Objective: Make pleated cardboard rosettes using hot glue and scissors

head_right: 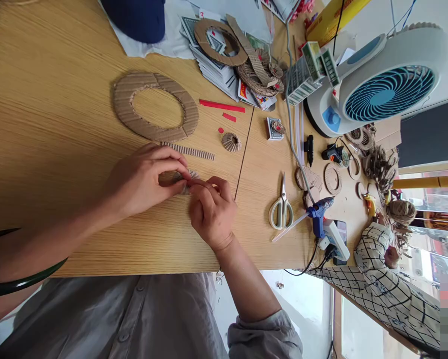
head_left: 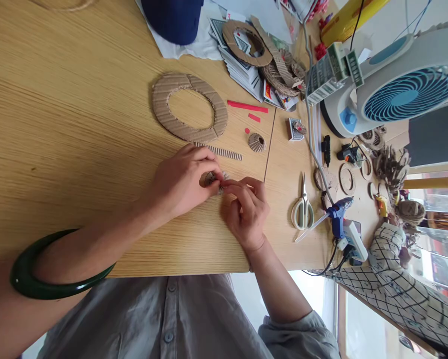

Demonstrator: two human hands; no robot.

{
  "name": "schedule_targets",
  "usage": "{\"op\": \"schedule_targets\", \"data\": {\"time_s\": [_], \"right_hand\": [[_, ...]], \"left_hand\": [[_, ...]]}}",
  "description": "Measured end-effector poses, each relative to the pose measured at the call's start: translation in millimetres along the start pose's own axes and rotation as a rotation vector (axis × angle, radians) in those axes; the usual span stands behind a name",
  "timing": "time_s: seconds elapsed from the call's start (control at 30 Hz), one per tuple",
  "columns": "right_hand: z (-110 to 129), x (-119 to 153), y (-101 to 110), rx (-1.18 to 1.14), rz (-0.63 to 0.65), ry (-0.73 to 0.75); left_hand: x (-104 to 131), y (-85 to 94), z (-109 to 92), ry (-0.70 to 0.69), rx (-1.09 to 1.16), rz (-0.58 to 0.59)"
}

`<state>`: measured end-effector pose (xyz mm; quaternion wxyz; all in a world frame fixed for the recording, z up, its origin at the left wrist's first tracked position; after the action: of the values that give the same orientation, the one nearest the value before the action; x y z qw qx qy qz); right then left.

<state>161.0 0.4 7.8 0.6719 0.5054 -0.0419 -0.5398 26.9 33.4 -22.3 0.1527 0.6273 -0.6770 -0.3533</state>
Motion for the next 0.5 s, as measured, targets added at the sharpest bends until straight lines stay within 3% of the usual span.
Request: {"op": "schedule_targets", "data": {"time_s": [0.23,0.37,0.5], "right_hand": [[4,2,-6,0.095,0.049,0.036],[-3,1,2,-0.033,-0.016,-0.024],[-10,2,8,-0.143,-0.054,-0.069]], "left_hand": [[0,17.6,17,0.133,0.461,-0.216],[5,17.3,32,0.271,0.474,-0.248],[4,15.2,31,0.263,0.492,-0.223]]}}
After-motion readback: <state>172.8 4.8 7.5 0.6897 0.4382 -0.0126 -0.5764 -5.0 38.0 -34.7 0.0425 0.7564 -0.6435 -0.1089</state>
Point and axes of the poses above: each hand's wrist, its own x-axis away from the middle knuckle, its own y-axis out of the back of the hand, z = x × y, the point moved 9 cm from there along -x, towards the middle knuckle, and after that the axes turned 5 degrees about -y, right-handed, at the moved point
